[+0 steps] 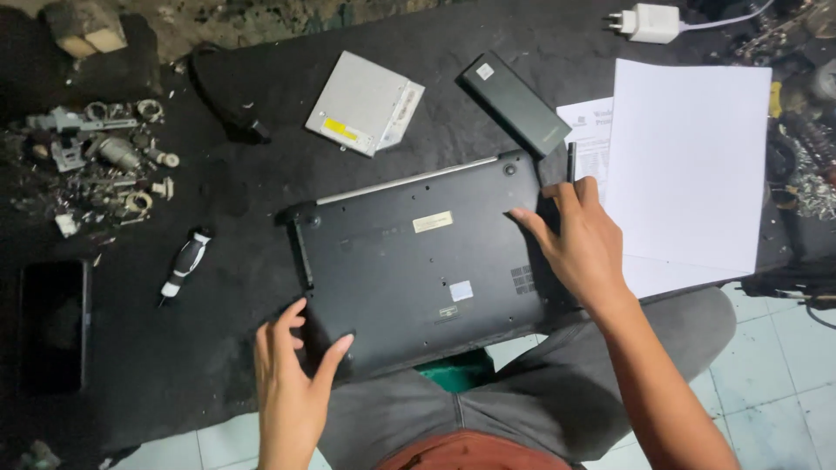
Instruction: Disassembling a laptop to remove the optical drive and battery using a screwdriver and a brush.
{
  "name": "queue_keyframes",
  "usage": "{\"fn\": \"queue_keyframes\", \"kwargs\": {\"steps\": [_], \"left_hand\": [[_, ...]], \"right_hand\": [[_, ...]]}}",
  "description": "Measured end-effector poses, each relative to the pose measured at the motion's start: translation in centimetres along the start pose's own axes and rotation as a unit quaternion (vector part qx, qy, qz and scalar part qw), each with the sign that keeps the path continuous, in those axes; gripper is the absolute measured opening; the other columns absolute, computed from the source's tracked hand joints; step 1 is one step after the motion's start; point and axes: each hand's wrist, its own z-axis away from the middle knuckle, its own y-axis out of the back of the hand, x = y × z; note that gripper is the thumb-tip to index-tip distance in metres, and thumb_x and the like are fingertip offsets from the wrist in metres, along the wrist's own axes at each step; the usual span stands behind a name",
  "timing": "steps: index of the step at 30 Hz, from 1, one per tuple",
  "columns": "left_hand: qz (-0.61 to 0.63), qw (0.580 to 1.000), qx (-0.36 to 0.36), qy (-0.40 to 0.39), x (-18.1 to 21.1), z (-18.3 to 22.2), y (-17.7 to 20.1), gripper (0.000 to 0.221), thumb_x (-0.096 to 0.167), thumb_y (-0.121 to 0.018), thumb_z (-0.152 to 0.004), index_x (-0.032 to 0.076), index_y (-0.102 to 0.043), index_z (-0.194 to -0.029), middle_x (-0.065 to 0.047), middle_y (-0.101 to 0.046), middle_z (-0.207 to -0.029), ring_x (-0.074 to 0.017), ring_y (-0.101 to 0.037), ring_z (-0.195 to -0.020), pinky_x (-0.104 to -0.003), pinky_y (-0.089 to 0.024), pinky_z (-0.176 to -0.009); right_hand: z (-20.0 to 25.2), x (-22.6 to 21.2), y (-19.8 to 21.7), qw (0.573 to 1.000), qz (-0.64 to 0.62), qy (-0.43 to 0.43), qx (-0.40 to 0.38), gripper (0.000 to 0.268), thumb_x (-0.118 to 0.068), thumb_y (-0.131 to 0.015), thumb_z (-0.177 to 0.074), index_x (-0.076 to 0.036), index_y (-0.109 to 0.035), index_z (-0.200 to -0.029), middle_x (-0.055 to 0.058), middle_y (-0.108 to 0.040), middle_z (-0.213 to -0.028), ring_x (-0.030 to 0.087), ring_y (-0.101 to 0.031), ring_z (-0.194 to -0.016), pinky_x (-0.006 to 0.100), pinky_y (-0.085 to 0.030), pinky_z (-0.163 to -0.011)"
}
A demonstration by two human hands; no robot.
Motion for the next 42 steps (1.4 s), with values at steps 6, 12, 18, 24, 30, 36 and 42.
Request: {"fn": "queue_keyframes", "kwargs": {"steps": [6, 12, 18, 24, 30, 36, 42], "left_hand": [[0.017, 0.998, 0.022, -0.050, -0.8, 0.1, -0.5, 0.070, 0.037, -0.073, -0.089, 0.017, -0.048, -0.151, -0.004, -0.057, -0.117, -0.0227, -0.052, -0.097, -0.041, -0.044, -0.096], [0.014, 0.991, 0.044, -0.128, -1.8, 0.3, -1.1, 0.068, 0.035, -0.074, -0.089, 0.012, -0.050, -0.149, -0.004, -0.052, -0.114, -0.0238, -0.050, -0.096, -0.040, -0.045, -0.094], [0.025, 0.945, 0.157, -0.287, 3.9, 1.3, -0.8, 0.060, 0.027, -0.075, -0.091, 0.007, -0.052, -0.144, -0.019, -0.042, -0.139, -0.0356, -0.048, -0.135, -0.047, -0.043, -0.112], [-0.041, 0.860, -0.010, -0.509, 10.6, -2.6, -5.3, 0.041, 0.027, -0.070, -0.098, 0.019, -0.063, -0.138, -0.012, -0.038, -0.162, -0.0433, -0.034, -0.151, -0.063, -0.022, -0.123], [-0.190, 0.799, -0.020, -0.570, 12.5, -5.8, -9.7, 0.064, 0.060, -0.054, -0.098, 0.026, -0.050, -0.152, -0.010, -0.032, -0.167, -0.0432, -0.022, -0.154, -0.070, -0.013, -0.121], [-0.146, 0.825, -0.038, -0.545, 12.6, -6.0, -10.0, 0.061, 0.055, -0.053, -0.101, 0.021, -0.052, -0.152, -0.017, -0.040, -0.163, -0.0463, -0.026, -0.153, -0.071, -0.006, -0.119], [-0.153, 0.823, -0.044, -0.546, 12.4, -6.2, -10.4, 0.062, 0.056, -0.054, -0.101, 0.021, -0.052, -0.151, -0.017, -0.036, -0.165, -0.0470, -0.023, -0.153, -0.069, -0.008, -0.121]], "right_hand": [[0.4, 0.6, -0.4, 1.000, -0.005, 0.004, 0.015, 0.055, -0.059, -0.064, -0.096, -0.010, -0.060, -0.118, 0.009, -0.052, -0.113, 0.033, -0.061, -0.078, 0.052, -0.051, -0.061], [0.3, 0.6, -0.4, 0.999, -0.002, 0.024, 0.035, 0.052, -0.057, -0.062, -0.099, -0.008, -0.061, -0.116, 0.011, -0.052, -0.111, 0.034, -0.058, -0.072, 0.050, -0.048, -0.055], [-0.6, 0.0, 2.3, 0.989, -0.110, 0.047, 0.089, 0.036, -0.033, -0.063, -0.103, -0.017, -0.067, -0.135, 0.006, -0.051, -0.102, 0.024, -0.057, -0.088, 0.041, -0.046, -0.076], [-3.7, -0.2, 1.2, 0.836, -0.525, 0.108, 0.118, 0.066, 0.000, -0.054, -0.120, -0.032, -0.011, -0.160, 0.021, -0.063, -0.123, 0.030, -0.075, -0.090, 0.038, -0.065, -0.092], [-7.5, 0.4, -2.5, 0.813, -0.528, 0.175, 0.172, 0.069, 0.001, -0.058, -0.118, -0.027, -0.013, -0.163, 0.022, -0.062, -0.114, 0.031, -0.073, -0.090, 0.040, -0.066, -0.094], [-8.5, 1.9, -5.1, 0.829, -0.436, 0.259, 0.237, 0.085, 0.018, -0.053, -0.109, -0.020, -0.004, -0.166, 0.021, -0.062, -0.112, 0.035, -0.077, -0.089, 0.041, -0.065, -0.077], [-8.4, 1.8, -5.4, 0.837, -0.409, 0.260, 0.255, 0.085, 0.020, -0.056, -0.104, -0.016, -0.009, -0.164, 0.018, -0.065, -0.107, 0.032, -0.077, -0.084, 0.039, -0.063, -0.073]]}}
